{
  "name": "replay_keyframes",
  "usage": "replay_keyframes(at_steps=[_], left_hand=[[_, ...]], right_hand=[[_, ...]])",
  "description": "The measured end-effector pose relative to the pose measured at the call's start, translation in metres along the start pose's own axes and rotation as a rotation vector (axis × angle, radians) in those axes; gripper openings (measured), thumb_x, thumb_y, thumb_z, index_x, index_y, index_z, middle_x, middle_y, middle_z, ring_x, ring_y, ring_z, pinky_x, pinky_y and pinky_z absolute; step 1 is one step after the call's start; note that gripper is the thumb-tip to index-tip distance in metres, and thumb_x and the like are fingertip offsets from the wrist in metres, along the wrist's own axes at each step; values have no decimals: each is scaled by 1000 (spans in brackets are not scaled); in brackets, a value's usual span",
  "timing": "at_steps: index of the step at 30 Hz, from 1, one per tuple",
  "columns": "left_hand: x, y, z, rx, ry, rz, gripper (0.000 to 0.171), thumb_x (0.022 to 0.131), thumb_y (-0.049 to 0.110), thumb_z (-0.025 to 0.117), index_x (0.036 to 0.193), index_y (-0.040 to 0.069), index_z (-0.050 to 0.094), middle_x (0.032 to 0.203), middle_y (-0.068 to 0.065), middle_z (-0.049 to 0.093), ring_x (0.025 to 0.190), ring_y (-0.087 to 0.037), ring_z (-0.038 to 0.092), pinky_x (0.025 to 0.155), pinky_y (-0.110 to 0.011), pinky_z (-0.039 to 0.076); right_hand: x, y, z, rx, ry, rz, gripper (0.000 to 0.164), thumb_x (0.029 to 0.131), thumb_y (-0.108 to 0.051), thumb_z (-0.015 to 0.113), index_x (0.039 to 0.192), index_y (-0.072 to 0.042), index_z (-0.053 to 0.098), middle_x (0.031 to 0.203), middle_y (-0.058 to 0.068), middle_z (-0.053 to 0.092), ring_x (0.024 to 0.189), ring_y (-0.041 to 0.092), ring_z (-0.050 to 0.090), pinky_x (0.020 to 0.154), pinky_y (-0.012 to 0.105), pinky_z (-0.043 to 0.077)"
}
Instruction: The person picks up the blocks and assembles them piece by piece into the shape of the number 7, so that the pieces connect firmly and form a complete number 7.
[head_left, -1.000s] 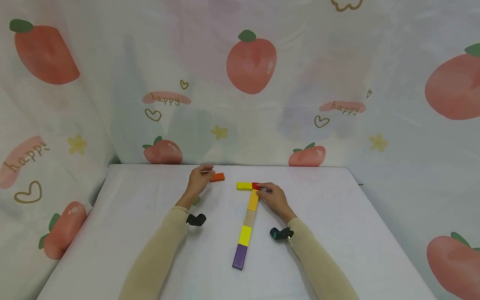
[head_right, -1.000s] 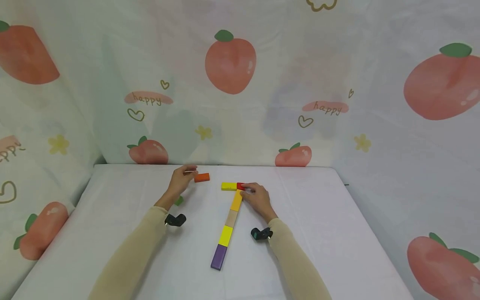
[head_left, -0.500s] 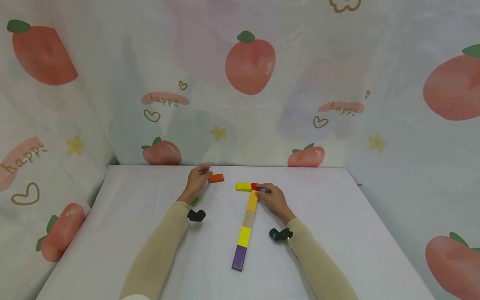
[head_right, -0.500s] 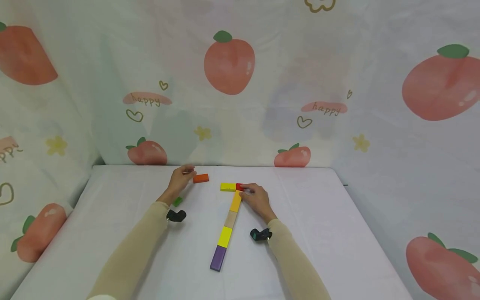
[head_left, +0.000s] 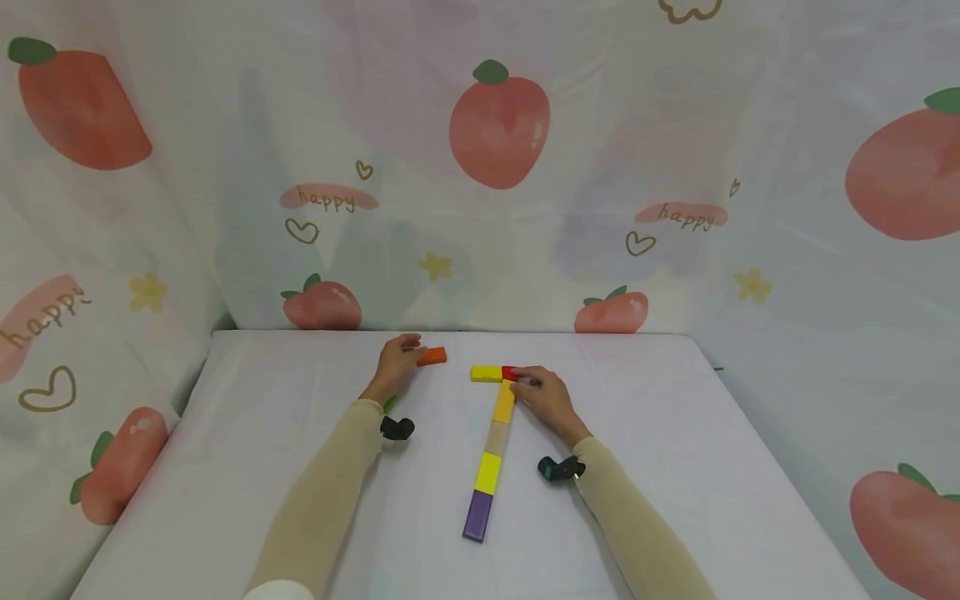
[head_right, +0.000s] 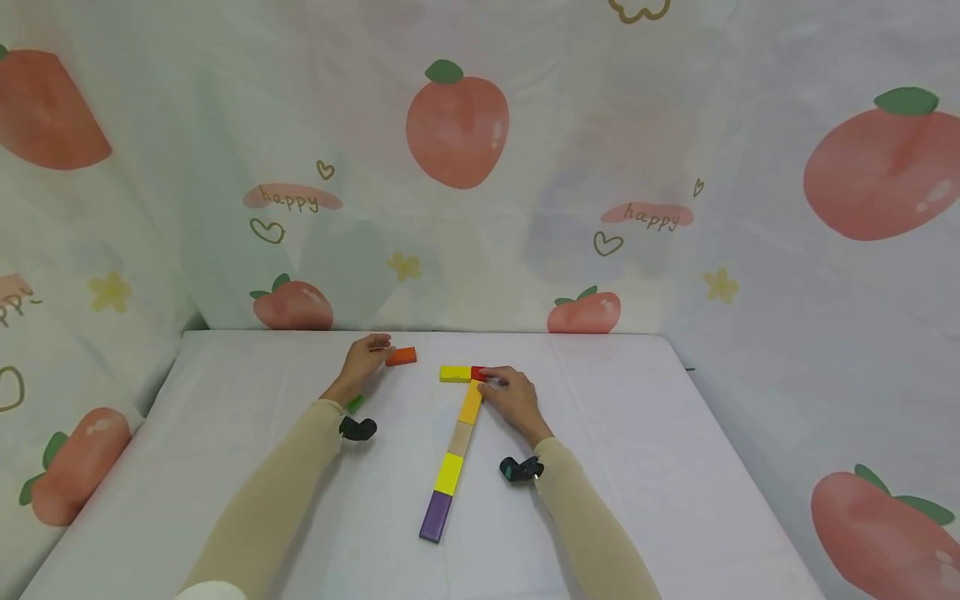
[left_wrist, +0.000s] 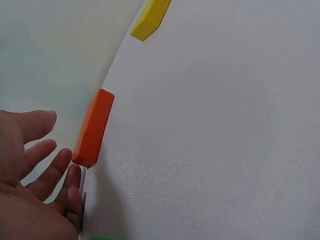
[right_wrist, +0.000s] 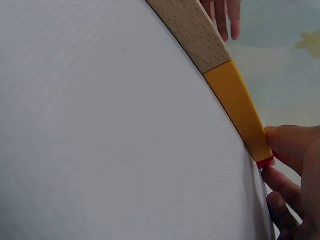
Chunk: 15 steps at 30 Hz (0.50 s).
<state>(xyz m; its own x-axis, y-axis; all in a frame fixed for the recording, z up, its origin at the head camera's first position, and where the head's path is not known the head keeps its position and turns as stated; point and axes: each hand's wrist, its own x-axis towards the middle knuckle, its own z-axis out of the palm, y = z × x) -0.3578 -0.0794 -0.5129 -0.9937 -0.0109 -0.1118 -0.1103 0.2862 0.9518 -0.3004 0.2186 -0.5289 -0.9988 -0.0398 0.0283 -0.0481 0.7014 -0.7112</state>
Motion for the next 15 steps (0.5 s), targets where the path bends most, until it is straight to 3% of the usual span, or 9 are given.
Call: replay_keyframes(at_steps=[15], left_hand=[[1,-4,4,72,-8,-30,52,90,20,70,138,7,54,140,-14,54,128,-29,49,112,-43,39]], right_hand=[[0,0,1,-4,6,1,38,91,-32,68,128,-21,66,134,7,61,118,30,53,104,49,42]])
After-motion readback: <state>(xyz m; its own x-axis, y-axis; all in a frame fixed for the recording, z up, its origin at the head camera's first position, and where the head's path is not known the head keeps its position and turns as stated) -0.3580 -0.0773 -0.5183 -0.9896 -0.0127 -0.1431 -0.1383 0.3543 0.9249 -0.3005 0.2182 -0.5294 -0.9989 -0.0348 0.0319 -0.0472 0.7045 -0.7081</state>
